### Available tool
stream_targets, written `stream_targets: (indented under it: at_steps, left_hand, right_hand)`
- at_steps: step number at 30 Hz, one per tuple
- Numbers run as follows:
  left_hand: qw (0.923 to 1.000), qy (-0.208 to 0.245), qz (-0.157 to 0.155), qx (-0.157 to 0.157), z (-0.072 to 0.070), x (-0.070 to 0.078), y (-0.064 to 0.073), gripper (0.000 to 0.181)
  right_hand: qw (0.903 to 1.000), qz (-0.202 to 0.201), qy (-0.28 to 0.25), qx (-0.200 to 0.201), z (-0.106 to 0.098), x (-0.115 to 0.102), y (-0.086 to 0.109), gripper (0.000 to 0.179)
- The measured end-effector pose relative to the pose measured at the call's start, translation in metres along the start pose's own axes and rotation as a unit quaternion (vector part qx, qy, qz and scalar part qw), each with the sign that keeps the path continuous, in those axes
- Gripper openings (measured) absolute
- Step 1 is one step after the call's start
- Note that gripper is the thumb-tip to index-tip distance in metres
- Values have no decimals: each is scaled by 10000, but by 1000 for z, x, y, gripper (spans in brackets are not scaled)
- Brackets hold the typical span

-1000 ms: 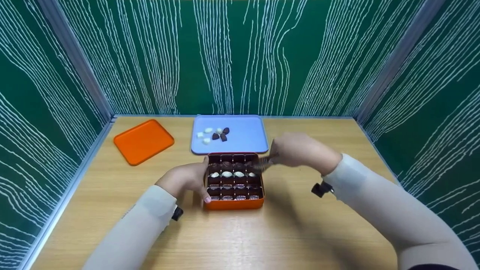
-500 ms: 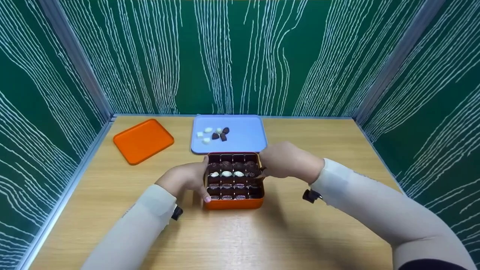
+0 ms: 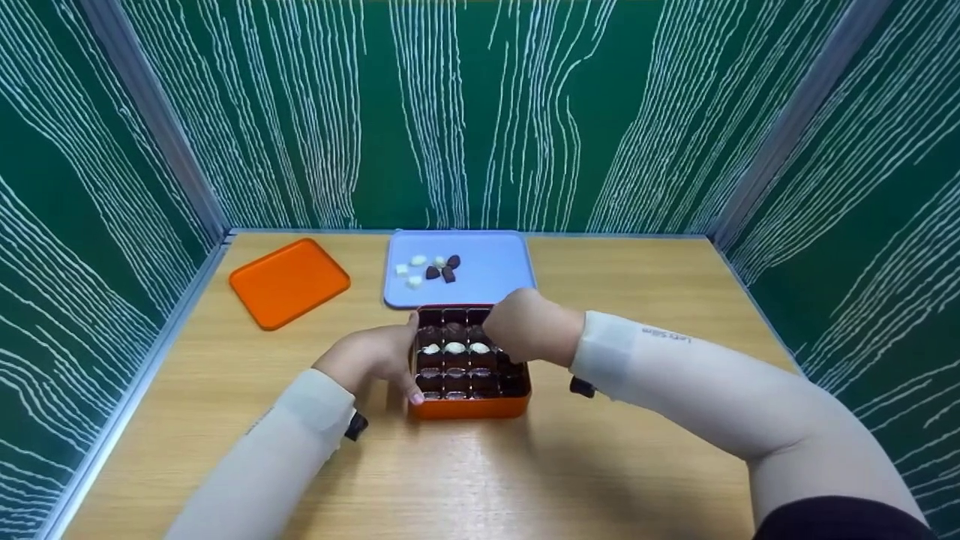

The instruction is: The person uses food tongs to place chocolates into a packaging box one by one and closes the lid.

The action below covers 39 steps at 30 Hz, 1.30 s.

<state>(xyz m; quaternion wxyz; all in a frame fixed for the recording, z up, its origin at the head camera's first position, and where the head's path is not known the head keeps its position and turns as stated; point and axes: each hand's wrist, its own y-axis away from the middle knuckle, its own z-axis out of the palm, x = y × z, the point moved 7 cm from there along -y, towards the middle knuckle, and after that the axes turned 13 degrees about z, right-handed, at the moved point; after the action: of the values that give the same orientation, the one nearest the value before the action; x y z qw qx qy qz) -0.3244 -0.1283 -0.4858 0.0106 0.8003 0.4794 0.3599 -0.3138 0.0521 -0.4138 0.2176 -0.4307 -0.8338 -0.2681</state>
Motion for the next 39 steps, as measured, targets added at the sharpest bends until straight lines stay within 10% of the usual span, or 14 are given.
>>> stream_targets:
  at_steps: [15, 26, 33, 39]
  left_hand:
    - [10000, -63, -22, 3, 1, -2, -2, 165]
    - [10000, 68, -51, 1, 1, -2, -2, 167]
    - [10000, 64, -39, 22, 1, -1, -2, 168]
    - [10000, 26, -3, 63, 0, 0, -3, 167]
  right_hand:
    - [9806, 576, -1716, -757, -18, 53, 6, 44]
    - [9850, 285, -1518, -772, -6, 40, -2, 36]
    - [9486, 600, -2983, -872, -15, 71, -28, 47]
    - [8931, 1650, -4144, -589, 4, 76, -77, 33]
